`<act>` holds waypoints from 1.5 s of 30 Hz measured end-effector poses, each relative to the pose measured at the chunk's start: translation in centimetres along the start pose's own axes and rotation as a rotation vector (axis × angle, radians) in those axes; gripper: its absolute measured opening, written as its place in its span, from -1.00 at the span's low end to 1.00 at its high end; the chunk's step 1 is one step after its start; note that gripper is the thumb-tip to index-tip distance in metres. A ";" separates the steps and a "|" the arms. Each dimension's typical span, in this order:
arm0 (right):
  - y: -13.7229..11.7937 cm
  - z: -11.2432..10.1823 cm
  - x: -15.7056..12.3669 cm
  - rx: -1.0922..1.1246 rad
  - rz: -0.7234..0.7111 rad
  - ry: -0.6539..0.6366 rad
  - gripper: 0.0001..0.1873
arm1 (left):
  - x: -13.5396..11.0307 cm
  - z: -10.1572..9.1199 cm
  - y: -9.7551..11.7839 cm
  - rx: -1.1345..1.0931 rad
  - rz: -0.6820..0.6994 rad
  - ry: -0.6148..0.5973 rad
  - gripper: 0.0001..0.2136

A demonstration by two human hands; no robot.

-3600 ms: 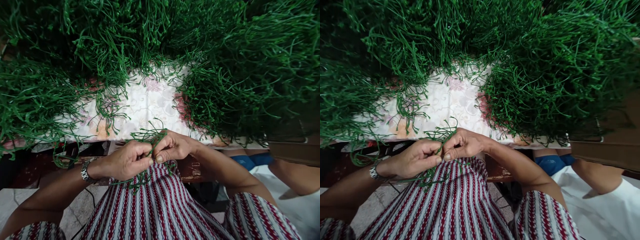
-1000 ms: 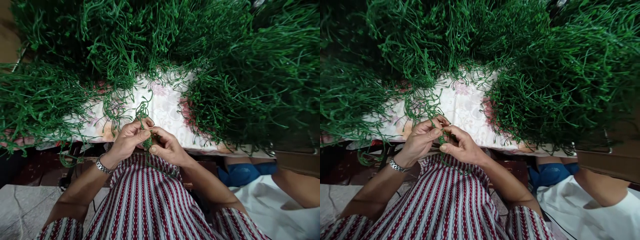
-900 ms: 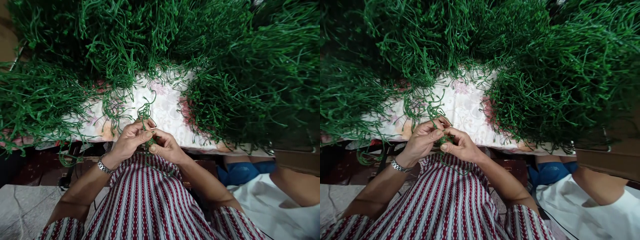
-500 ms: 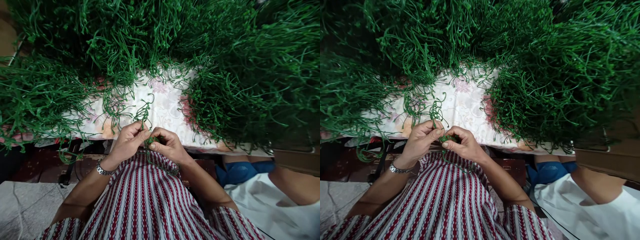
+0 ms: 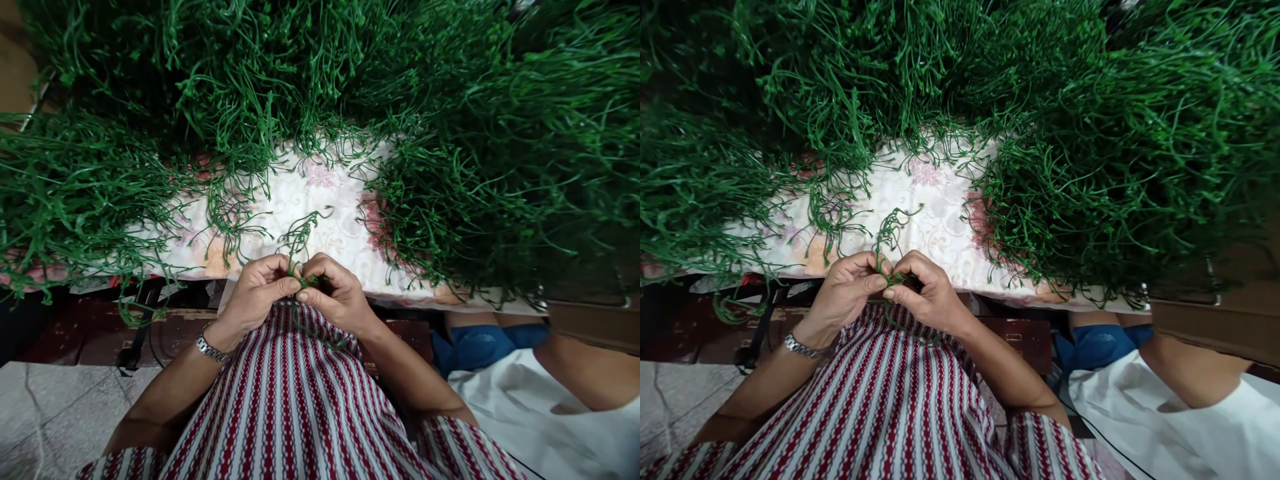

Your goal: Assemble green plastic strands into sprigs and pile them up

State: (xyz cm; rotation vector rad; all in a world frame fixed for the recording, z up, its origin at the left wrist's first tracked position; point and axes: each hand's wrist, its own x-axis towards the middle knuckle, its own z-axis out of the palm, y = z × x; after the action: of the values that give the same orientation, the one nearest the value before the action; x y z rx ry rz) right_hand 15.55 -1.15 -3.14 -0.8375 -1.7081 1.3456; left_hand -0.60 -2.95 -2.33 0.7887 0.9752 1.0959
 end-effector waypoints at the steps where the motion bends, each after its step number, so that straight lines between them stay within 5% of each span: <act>1: 0.0 -0.1 0.0 0.001 0.028 -0.020 -0.81 | -0.1 -0.1 0.0 0.014 0.012 0.027 -0.84; 8: -0.8 -0.8 0.4 -0.113 0.085 -0.085 -0.83 | -0.2 -0.4 0.4 0.321 0.056 0.026 -0.87; 24: -0.7 -1.9 0.4 -0.205 0.119 -0.224 -0.91 | -0.3 -0.3 0.4 0.505 -0.014 -0.171 -0.89; 28: -0.9 -1.9 0.4 -0.017 0.227 -0.309 -0.85 | -0.3 -0.4 0.4 0.517 -0.030 -0.213 -0.89; 35: -0.6 -1.7 0.2 0.239 0.357 -0.241 -0.75 | -0.6 -0.4 0.0 0.538 0.013 -0.162 -0.92; 39: -0.6 -1.8 0.0 0.085 0.295 -0.239 -0.80 | -0.8 -0.4 0.1 0.598 0.058 -0.170 -0.90; 45: -1.7 -2.1 0.2 -0.304 0.080 -0.409 -0.85 | -0.6 -0.3 1.3 0.748 -0.002 -0.304 -0.80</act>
State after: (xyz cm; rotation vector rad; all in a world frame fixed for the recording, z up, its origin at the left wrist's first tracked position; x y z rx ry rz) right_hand 17.32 -0.40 -1.18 -0.8447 -2.2613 1.4006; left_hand -1.42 -3.19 -1.12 1.5076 1.1241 0.5607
